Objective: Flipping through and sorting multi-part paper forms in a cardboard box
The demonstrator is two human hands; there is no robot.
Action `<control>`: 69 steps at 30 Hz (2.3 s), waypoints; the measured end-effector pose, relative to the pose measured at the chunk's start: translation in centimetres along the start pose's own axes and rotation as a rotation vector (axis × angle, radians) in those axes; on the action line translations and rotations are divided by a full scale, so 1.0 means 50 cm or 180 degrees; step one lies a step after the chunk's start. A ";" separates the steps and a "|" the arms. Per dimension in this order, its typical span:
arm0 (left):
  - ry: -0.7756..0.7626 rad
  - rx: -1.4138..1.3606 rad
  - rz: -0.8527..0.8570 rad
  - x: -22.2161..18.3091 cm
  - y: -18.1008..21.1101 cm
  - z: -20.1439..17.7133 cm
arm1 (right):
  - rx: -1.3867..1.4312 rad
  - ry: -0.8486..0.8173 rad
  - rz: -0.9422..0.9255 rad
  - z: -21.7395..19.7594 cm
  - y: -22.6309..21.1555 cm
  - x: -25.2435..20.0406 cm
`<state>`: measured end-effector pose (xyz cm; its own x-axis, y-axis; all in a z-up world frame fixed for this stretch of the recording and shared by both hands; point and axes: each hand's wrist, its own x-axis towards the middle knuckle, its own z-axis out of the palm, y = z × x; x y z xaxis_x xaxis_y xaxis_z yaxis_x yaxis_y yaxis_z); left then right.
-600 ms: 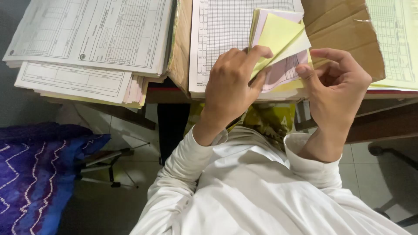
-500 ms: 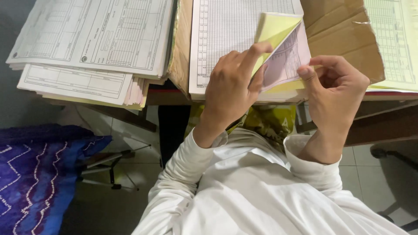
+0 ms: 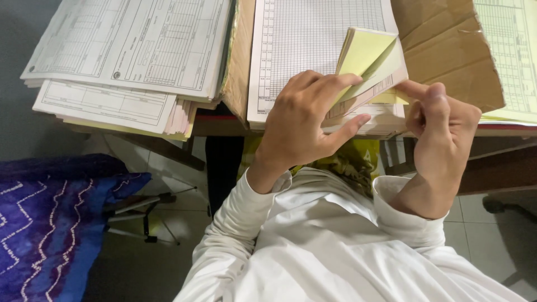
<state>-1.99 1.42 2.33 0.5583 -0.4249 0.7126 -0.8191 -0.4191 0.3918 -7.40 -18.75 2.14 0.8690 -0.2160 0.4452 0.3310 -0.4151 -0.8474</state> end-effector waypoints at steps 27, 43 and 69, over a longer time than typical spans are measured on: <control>-0.0080 -0.0134 -0.0220 -0.003 -0.021 0.019 | -0.1257 -0.0501 0.0203 -0.021 -0.031 0.029; -0.0182 -0.0094 -0.0127 0.005 0.002 -0.012 | -0.1913 -0.0492 0.0465 0.000 -0.050 0.028; 0.0224 -0.0237 -0.0561 0.007 -0.008 0.009 | -0.2126 -0.0487 -0.0040 -0.014 0.002 0.033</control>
<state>-1.40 1.10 2.15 0.6853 -0.2919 0.6672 -0.7185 -0.4204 0.5541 -6.21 -19.79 2.98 0.9251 -0.1007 0.3662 0.0862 -0.8834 -0.4606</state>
